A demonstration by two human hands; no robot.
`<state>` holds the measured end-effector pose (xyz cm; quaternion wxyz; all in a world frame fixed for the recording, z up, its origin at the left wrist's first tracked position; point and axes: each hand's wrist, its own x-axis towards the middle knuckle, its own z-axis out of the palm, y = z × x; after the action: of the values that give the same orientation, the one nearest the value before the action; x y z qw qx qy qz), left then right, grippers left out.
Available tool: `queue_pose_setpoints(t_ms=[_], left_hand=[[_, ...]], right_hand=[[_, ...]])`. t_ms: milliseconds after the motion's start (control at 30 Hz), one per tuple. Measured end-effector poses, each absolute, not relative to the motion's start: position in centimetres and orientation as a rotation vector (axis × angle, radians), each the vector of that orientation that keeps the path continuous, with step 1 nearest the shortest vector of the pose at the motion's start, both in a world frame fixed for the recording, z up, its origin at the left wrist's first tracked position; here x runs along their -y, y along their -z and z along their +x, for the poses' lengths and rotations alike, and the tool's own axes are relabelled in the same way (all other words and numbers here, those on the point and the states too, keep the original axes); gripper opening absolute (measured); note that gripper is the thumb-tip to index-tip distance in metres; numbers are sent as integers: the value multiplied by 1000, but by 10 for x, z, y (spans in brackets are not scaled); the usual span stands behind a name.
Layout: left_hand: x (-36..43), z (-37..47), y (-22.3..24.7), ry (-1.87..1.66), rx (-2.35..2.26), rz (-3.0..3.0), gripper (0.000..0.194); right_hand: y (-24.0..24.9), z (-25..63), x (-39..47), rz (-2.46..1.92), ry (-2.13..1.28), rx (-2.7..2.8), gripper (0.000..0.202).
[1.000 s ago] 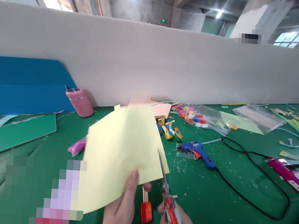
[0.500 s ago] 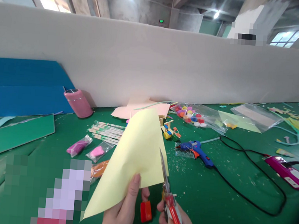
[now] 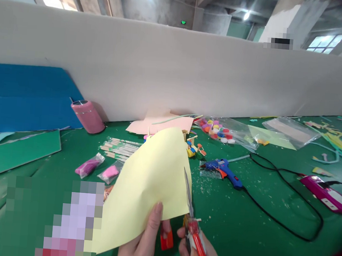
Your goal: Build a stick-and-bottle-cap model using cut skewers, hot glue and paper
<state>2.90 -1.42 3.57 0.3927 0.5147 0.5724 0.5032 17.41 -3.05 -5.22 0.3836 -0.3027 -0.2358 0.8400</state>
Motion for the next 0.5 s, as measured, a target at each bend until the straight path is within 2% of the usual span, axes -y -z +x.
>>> queue_pose_setpoints(t_ms=[200, 500], left_hand=[[16, 29, -39, -1253, -1488, 1301, 40], [19, 31, -37, -1252, -1514, 1318, 43]], right_hand=[[59, 172, 35, -837, -2141, 564, 47], [63, 170, 31, -921, -2064, 817, 66]])
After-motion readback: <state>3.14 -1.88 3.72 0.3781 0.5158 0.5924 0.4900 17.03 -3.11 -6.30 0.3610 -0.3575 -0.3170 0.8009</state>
